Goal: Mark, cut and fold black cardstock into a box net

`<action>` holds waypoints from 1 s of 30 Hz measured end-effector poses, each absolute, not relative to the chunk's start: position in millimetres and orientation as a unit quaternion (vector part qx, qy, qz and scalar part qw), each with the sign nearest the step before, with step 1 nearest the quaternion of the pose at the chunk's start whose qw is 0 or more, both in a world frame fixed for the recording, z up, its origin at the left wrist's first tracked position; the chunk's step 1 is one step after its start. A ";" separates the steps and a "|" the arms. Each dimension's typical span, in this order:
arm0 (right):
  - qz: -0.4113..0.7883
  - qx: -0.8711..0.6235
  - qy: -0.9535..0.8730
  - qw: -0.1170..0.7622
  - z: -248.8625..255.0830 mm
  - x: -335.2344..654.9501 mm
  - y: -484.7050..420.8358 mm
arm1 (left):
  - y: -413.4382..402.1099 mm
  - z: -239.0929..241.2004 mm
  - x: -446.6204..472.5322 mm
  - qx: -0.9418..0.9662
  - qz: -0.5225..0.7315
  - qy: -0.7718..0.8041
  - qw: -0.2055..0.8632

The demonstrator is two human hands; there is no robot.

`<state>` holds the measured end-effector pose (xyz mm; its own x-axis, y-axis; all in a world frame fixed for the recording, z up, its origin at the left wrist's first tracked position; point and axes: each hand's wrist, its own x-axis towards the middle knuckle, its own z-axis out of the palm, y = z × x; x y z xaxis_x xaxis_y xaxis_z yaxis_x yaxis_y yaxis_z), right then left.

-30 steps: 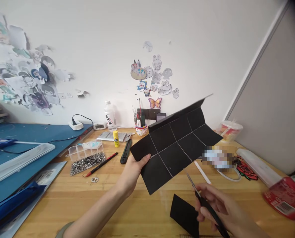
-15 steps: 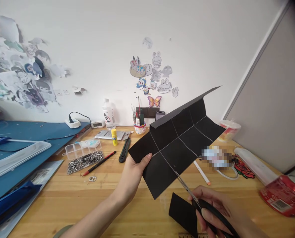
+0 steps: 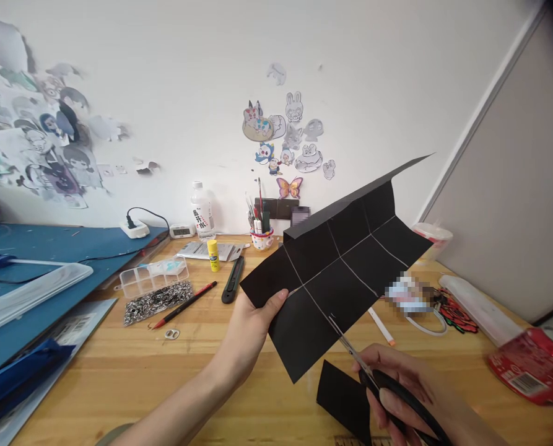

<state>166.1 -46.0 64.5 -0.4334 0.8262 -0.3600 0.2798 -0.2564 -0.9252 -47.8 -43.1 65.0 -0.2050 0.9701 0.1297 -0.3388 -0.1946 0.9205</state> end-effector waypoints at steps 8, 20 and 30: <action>0.602 -0.497 -0.589 0.209 64.8 166.8 -46.9 | -43.1 64.0 -48.1 0.386 0.668 0.397 0.497; 0.619 -0.498 -0.570 0.210 69.1 162.9 -48.3 | -40.4 63.6 -51.1 0.396 0.664 0.393 0.498; 0.644 -0.508 -0.528 0.218 79.2 163.8 -52.3 | -40.0 65.5 -51.2 0.391 0.661 0.401 0.499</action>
